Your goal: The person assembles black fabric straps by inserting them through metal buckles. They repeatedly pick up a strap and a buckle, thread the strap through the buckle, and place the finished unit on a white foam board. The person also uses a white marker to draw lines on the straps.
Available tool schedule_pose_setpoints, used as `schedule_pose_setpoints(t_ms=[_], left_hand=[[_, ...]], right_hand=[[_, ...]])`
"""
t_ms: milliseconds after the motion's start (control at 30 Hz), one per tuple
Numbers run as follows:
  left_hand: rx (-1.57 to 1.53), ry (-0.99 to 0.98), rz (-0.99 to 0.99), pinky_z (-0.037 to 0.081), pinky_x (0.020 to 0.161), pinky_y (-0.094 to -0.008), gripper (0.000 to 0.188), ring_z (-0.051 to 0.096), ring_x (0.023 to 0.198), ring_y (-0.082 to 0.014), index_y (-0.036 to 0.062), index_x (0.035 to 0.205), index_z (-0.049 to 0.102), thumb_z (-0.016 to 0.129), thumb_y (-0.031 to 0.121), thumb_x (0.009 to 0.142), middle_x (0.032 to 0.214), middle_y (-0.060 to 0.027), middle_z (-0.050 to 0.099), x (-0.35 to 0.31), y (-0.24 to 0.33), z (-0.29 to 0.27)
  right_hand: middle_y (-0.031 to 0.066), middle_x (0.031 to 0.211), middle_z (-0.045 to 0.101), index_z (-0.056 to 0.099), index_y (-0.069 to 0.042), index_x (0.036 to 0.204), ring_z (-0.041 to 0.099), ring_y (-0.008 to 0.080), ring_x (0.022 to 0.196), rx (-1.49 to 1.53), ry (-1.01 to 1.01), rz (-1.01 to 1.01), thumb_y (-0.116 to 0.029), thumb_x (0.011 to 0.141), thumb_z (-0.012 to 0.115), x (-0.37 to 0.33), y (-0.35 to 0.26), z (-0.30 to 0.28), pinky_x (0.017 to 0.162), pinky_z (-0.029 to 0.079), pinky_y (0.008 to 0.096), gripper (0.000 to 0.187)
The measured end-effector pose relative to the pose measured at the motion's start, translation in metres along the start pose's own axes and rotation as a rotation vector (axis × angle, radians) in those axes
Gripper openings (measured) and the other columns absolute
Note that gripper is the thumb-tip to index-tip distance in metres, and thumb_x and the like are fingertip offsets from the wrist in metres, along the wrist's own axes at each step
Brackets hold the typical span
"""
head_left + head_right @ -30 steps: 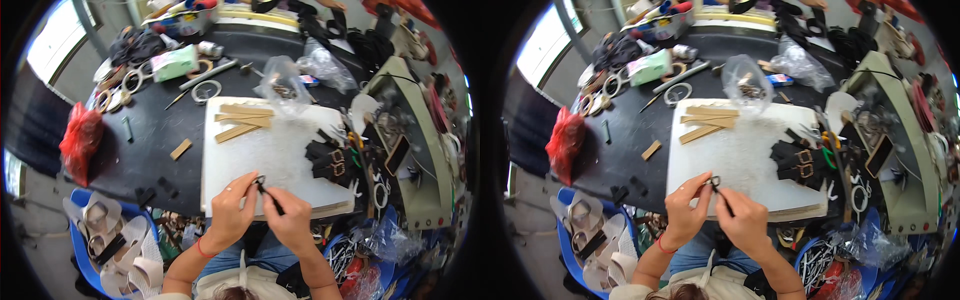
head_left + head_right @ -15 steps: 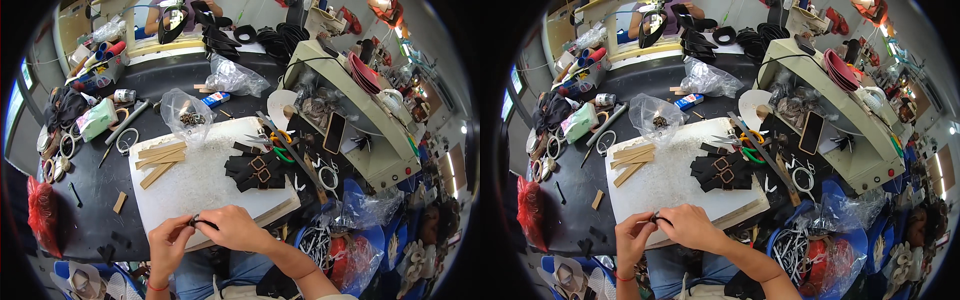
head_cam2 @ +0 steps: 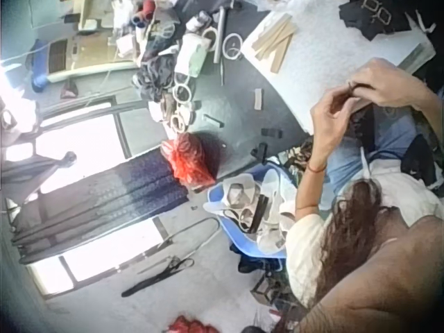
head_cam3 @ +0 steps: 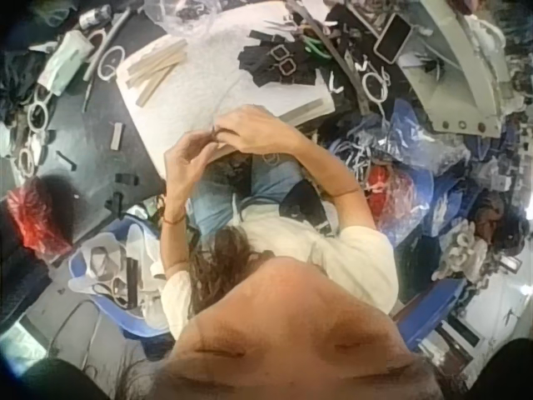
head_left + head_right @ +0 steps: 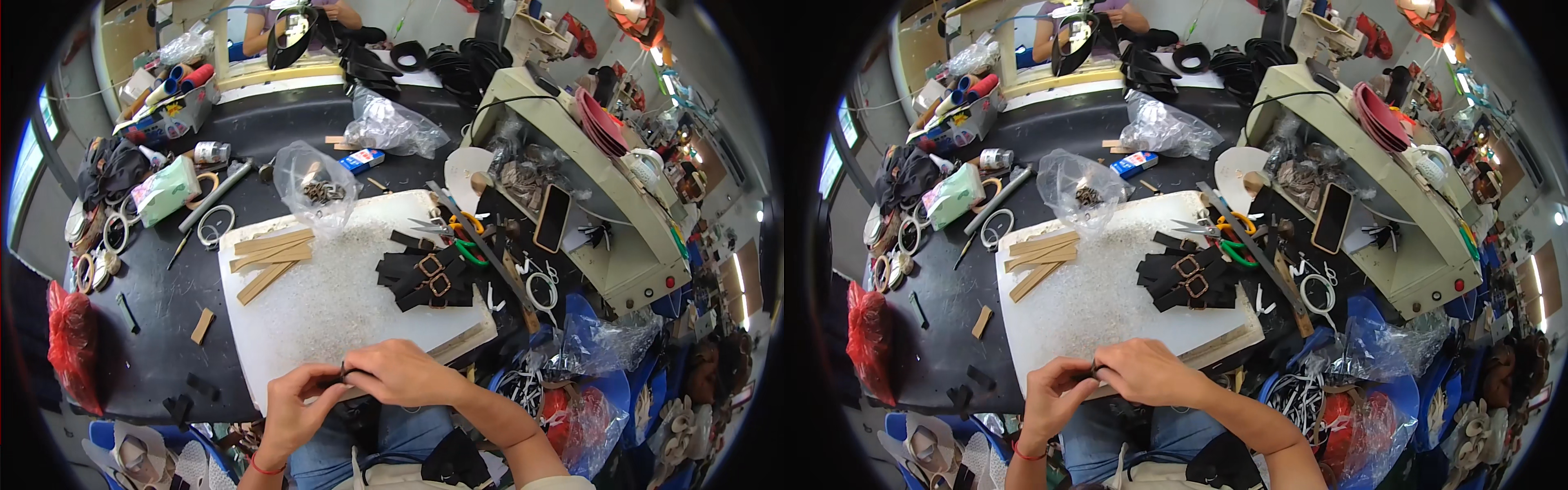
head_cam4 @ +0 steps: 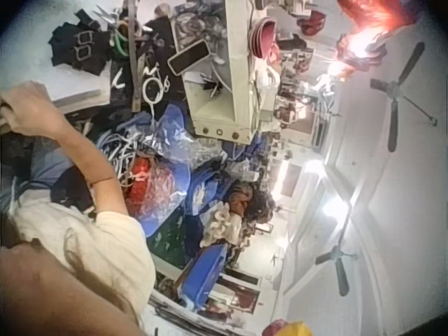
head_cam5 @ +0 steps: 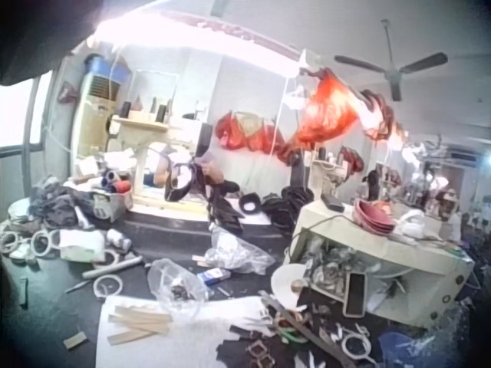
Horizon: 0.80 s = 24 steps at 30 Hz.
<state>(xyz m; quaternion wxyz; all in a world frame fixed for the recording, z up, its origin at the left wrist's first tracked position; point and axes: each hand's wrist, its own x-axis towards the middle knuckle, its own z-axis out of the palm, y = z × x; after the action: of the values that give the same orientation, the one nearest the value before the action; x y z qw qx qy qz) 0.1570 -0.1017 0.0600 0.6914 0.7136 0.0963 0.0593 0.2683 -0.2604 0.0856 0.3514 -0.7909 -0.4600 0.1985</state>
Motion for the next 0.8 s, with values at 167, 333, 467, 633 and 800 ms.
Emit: schedule_pose_setpoints(t_ms=[167, 333, 467, 633, 800], left_hand=[[0.332, 0.079, 0.08, 0.054, 0.074, -0.0297, 0.02, 0.069, 0.081, -0.0215, -0.0029, 0.098, 0.064, 0.067, 0.0, 0.078, 0.089, -0.0154, 0.069, 0.0, 0.005, 0.01], [0.132, 0.312, 0.052, 0.053, 0.069, -0.0266, 0.019, 0.066, 0.082, -0.0166, -0.0024, 0.1, 0.063, 0.066, 0.0, 0.082, 0.091, -0.0115, 0.068, -0.007, -0.015, 0.007], [-0.317, 0.346, -0.022, 0.055, 0.07, -0.026, 0.023, 0.063, 0.088, -0.0153, -0.004, 0.108, 0.058, 0.064, 0.001, 0.086, 0.099, -0.0123, 0.065, -0.006, -0.014, 0.018], [-0.474, 0.321, 0.024, 0.055, 0.077, -0.0269, 0.023, 0.063, 0.091, -0.016, -0.0063, 0.11, 0.056, 0.06, -0.002, 0.088, 0.101, -0.0134, 0.065, -0.005, -0.011, 0.032], [-0.419, 0.323, 0.076, 0.052, 0.079, -0.0251, 0.021, 0.064, 0.091, -0.0154, -0.0058, 0.107, 0.058, 0.061, -0.004, 0.087, 0.099, -0.0127, 0.066, -0.008, -0.022, 0.034]], right_hand=[[0.0121, 0.071, 0.061, 0.06, -0.005, 0.08, 0.06, 0.0317, 0.069, -0.321, 0.045, -0.089, -0.02, 0.081, 0.064, 0.001, 0.006, 0.01, 0.063, 0.046, 0.039, 0.015], [0.0072, 0.074, 0.062, 0.06, -0.004, 0.084, 0.058, 0.0176, 0.066, -0.105, 0.393, 0.064, -0.011, 0.075, 0.073, -0.002, -0.015, -0.016, 0.064, 0.045, 0.0288, 0.017], [0.0009, 0.085, 0.062, 0.062, -0.003, 0.1, 0.052, 0.0033, 0.073, 0.845, 0.584, 0.122, -0.004, 0.083, 0.069, 0.001, -0.014, 0.0, 0.065, 0.042, 0.0174, 0.019], [-0.0015, 0.08, 0.057, 0.063, 0.0, 0.102, 0.049, 0.0034, 0.07, 0.982, 0.649, 0.157, -0.007, 0.087, 0.067, 0.008, -0.015, 0.016, 0.063, 0.04, 0.0171, 0.017], [-0.0042, 0.066, 0.05, 0.063, 0.001, 0.09, 0.043, 0.0026, 0.057, 1.174, 0.611, 0.162, -0.014, 0.091, 0.062, 0.013, -0.008, 0.023, 0.051, 0.032, 0.0187, 0.015]])
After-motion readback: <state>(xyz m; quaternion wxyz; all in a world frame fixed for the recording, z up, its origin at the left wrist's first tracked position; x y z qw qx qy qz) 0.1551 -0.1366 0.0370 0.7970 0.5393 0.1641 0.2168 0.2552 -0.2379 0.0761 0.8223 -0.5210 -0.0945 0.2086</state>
